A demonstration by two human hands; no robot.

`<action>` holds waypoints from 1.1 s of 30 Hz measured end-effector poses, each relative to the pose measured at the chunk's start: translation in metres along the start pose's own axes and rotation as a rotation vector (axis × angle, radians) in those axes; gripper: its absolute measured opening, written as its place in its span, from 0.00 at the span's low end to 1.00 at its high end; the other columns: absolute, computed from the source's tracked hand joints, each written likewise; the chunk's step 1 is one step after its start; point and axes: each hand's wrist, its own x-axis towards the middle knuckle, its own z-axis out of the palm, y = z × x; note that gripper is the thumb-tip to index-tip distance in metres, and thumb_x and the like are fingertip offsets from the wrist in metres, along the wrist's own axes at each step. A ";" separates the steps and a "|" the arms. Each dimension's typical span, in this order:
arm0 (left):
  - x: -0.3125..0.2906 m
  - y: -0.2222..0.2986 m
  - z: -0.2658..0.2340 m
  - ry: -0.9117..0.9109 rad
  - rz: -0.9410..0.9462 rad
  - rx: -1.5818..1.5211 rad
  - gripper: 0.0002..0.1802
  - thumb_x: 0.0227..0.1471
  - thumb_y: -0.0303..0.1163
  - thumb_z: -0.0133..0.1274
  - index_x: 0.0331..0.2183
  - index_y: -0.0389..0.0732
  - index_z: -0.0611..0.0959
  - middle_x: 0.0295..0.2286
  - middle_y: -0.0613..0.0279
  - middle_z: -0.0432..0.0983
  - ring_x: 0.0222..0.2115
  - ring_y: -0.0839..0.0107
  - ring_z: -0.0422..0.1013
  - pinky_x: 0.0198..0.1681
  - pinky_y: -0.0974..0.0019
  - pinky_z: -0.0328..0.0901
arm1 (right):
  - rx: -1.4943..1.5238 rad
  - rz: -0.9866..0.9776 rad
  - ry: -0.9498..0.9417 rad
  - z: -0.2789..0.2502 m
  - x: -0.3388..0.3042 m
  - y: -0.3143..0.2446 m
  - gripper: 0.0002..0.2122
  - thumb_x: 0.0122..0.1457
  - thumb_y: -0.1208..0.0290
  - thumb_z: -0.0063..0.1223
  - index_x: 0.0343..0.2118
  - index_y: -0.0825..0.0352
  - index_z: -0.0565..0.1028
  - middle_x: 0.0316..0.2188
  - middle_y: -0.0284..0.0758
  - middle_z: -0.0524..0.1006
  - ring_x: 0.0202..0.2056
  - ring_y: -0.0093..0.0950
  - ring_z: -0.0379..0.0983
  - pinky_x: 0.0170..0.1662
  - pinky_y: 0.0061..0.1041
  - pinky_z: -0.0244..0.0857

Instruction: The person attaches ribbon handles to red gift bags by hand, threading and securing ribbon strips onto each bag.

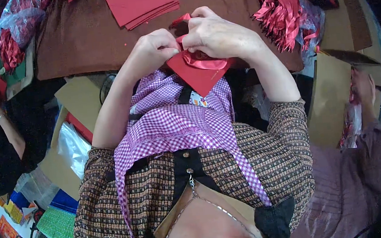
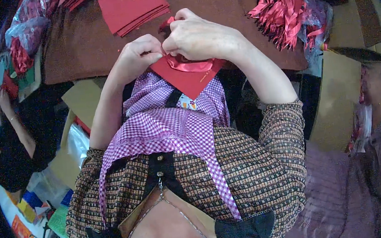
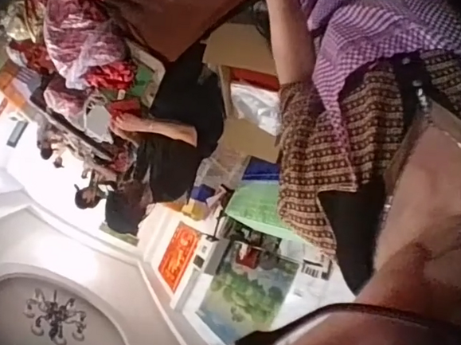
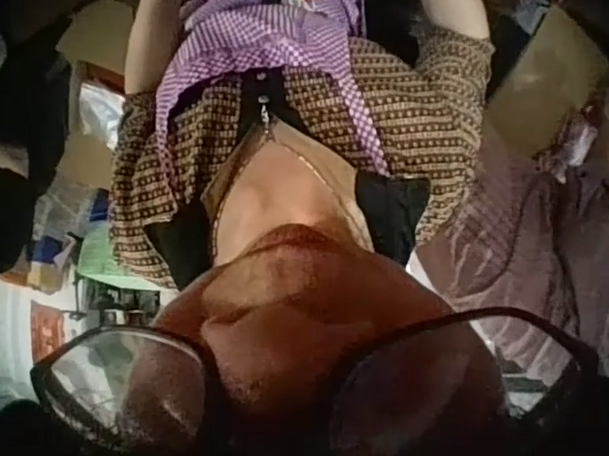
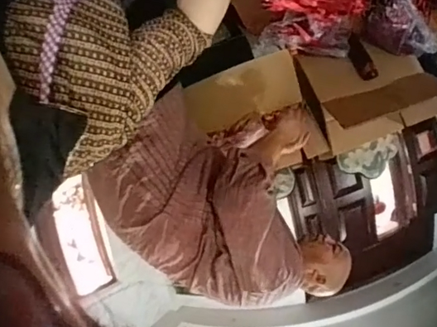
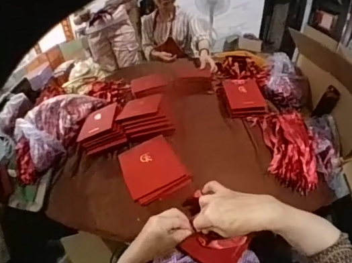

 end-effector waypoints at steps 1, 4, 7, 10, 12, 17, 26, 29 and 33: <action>-0.001 -0.004 -0.001 0.001 0.001 0.000 0.04 0.41 0.21 0.56 0.26 0.33 0.79 0.25 0.61 0.74 0.30 0.70 0.72 0.33 0.69 0.67 | -0.001 0.000 -0.001 -0.001 -0.001 -0.001 0.02 0.49 0.73 0.54 0.23 0.64 0.75 0.21 0.34 0.72 0.35 0.30 0.69 0.56 0.37 0.52; -0.006 -0.024 -0.016 0.221 -0.143 -0.025 0.07 0.44 0.26 0.55 0.28 0.34 0.82 0.26 0.59 0.77 0.28 0.71 0.74 0.31 0.69 0.67 | -0.012 -0.013 -0.003 -0.005 -0.006 -0.003 0.02 0.50 0.73 0.54 0.23 0.64 0.75 0.21 0.33 0.71 0.35 0.30 0.69 0.56 0.36 0.52; -0.011 -0.033 -0.046 0.411 -0.511 -0.373 0.09 0.49 0.29 0.55 0.34 0.35 0.82 0.26 0.67 0.77 0.26 0.79 0.71 0.28 0.77 0.65 | 0.058 -0.017 0.041 -0.010 -0.015 -0.002 0.03 0.51 0.73 0.53 0.23 0.64 0.75 0.21 0.33 0.71 0.35 0.30 0.69 0.56 0.36 0.51; -0.012 -0.031 -0.054 0.499 -0.492 -0.383 0.10 0.49 0.29 0.56 0.35 0.35 0.81 0.27 0.65 0.77 0.26 0.77 0.71 0.31 0.76 0.66 | 0.053 0.061 0.059 -0.007 -0.016 0.007 0.02 0.51 0.73 0.53 0.24 0.64 0.76 0.25 0.32 0.73 0.37 0.30 0.69 0.58 0.35 0.50; -0.006 -0.023 -0.044 0.615 -0.378 -0.150 0.11 0.49 0.30 0.56 0.35 0.34 0.81 0.27 0.64 0.77 0.27 0.77 0.71 0.32 0.75 0.66 | 0.033 0.086 0.089 -0.006 -0.015 0.009 0.02 0.51 0.73 0.53 0.25 0.64 0.76 0.24 0.32 0.73 0.37 0.30 0.69 0.58 0.36 0.50; -0.013 0.007 -0.017 0.486 -0.219 0.075 0.19 0.50 0.32 0.56 0.42 0.31 0.77 0.29 0.60 0.76 0.29 0.75 0.70 0.37 0.71 0.66 | 0.010 0.210 0.275 0.000 -0.014 0.017 0.02 0.53 0.73 0.53 0.28 0.64 0.77 0.24 0.33 0.74 0.35 0.28 0.70 0.58 0.35 0.49; -0.009 0.011 0.022 0.169 -0.393 -0.806 0.16 0.58 0.31 0.46 0.45 0.32 0.75 0.38 0.63 0.75 0.37 0.77 0.70 0.43 0.71 0.65 | 0.066 0.308 0.622 -0.019 -0.014 0.035 0.11 0.52 0.67 0.51 0.33 0.69 0.78 0.28 0.41 0.78 0.33 0.37 0.74 0.38 0.32 0.67; -0.013 0.010 0.020 0.120 -0.350 -0.748 0.16 0.58 0.31 0.46 0.45 0.32 0.75 0.38 0.63 0.75 0.37 0.77 0.70 0.43 0.70 0.65 | 0.296 0.394 0.346 -0.013 -0.018 0.040 0.14 0.52 0.63 0.52 0.33 0.70 0.79 0.28 0.44 0.78 0.32 0.38 0.76 0.37 0.31 0.68; -0.012 0.007 0.022 0.102 -0.337 -0.758 0.16 0.58 0.31 0.46 0.44 0.31 0.75 0.38 0.62 0.75 0.38 0.77 0.70 0.43 0.70 0.65 | 0.429 0.359 0.309 0.009 -0.016 0.048 0.11 0.50 0.66 0.56 0.28 0.71 0.77 0.23 0.42 0.76 0.27 0.30 0.73 0.33 0.28 0.65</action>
